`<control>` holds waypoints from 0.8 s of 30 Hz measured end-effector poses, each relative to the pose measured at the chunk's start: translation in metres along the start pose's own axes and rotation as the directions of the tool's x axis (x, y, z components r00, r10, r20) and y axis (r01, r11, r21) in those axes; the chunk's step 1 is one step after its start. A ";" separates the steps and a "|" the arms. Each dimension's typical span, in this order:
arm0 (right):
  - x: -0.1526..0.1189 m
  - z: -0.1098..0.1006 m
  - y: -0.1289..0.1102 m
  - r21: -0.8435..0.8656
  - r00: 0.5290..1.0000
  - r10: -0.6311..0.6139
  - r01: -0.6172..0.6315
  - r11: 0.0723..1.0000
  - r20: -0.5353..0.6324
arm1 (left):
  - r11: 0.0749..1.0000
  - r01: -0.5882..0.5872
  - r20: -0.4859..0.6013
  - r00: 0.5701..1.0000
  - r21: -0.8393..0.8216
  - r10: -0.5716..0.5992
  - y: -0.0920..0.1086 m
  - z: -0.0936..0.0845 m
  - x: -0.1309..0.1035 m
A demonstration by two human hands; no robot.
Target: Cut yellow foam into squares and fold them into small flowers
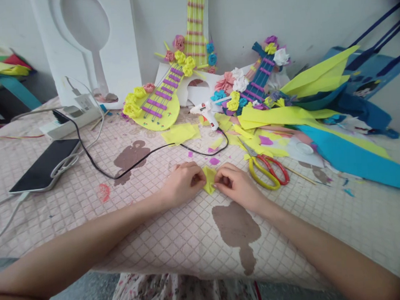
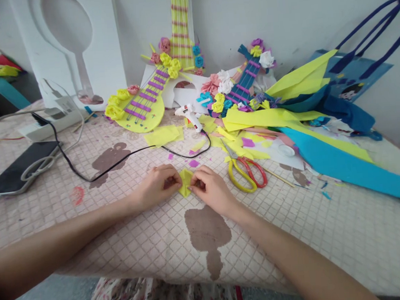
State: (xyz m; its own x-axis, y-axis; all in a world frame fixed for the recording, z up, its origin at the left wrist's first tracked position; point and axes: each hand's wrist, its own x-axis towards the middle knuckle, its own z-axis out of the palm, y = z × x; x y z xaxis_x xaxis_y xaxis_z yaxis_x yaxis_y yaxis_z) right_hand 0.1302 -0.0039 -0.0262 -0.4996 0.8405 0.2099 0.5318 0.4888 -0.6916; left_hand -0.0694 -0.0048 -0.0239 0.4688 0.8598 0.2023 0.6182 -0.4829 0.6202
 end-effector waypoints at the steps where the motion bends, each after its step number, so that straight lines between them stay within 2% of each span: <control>1: 0.000 0.001 0.001 -0.004 1.000 0.000 0.000 1.000 -0.006 | 1.000 0.001 -0.010 1.000 0.005 -0.001 0.000 0.001 0.000; 12: 0.000 0.003 0.000 -0.021 1.000 0.011 -0.012 1.000 -0.025 | 0.992 0.006 -0.037 0.999 0.123 -0.002 0.005 0.006 -0.003; 24: 0.000 0.003 0.000 -0.027 1.000 0.003 -0.004 1.000 -0.020 | 0.993 0.023 -0.026 0.999 0.120 -0.020 0.003 0.006 -0.002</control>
State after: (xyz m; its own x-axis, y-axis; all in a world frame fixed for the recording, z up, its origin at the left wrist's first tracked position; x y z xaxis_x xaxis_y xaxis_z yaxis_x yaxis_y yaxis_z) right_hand 0.1285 -0.0048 -0.0286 -0.4839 0.8466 0.2216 0.5522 0.4918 -0.6732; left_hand -0.0651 -0.0093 -0.0268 0.4400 0.8731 0.2099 0.6998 -0.4798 0.5292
